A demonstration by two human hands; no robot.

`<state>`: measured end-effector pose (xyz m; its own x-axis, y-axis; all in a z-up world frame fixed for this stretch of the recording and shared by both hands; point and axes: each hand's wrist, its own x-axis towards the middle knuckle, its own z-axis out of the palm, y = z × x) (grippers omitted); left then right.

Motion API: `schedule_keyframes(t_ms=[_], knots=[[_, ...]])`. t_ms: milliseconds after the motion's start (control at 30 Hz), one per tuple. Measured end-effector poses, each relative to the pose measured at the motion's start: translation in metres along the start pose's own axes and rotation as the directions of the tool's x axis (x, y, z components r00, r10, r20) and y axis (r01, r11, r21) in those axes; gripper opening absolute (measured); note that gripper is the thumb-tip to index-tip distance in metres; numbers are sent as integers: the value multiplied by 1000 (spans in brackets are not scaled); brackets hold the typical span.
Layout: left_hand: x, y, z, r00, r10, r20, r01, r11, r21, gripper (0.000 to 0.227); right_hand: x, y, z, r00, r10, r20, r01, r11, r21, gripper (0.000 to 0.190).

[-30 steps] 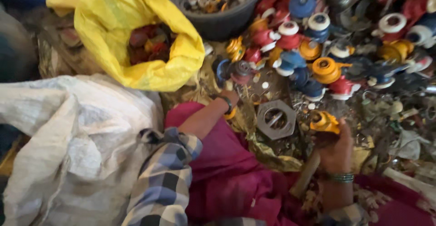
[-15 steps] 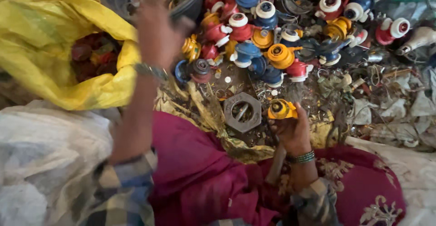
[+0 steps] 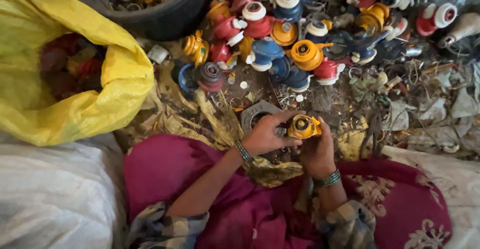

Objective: The person sits on the floor and uses a hammer and a metal fixture to break apart colorful plastic components. They repeatedly position the plastic parts in the fixture and strike them with the hammer to separate the pieces.

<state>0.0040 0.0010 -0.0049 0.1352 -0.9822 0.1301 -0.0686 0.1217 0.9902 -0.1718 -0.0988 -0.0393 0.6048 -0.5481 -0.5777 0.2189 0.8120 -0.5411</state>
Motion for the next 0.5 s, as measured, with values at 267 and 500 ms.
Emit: schedule_keyframes(t_ms=[267, 500], knots=[[-7, 1, 6, 975, 198, -102, -155, 932, 327, 68, 11, 1, -13, 999, 43, 27, -44, 999, 17, 53], [-7, 0, 5, 963, 251, -96, -187, 883, 430, 62, 9, -1, -19, 997, -45, 59, 45, 999, 4, 59]])
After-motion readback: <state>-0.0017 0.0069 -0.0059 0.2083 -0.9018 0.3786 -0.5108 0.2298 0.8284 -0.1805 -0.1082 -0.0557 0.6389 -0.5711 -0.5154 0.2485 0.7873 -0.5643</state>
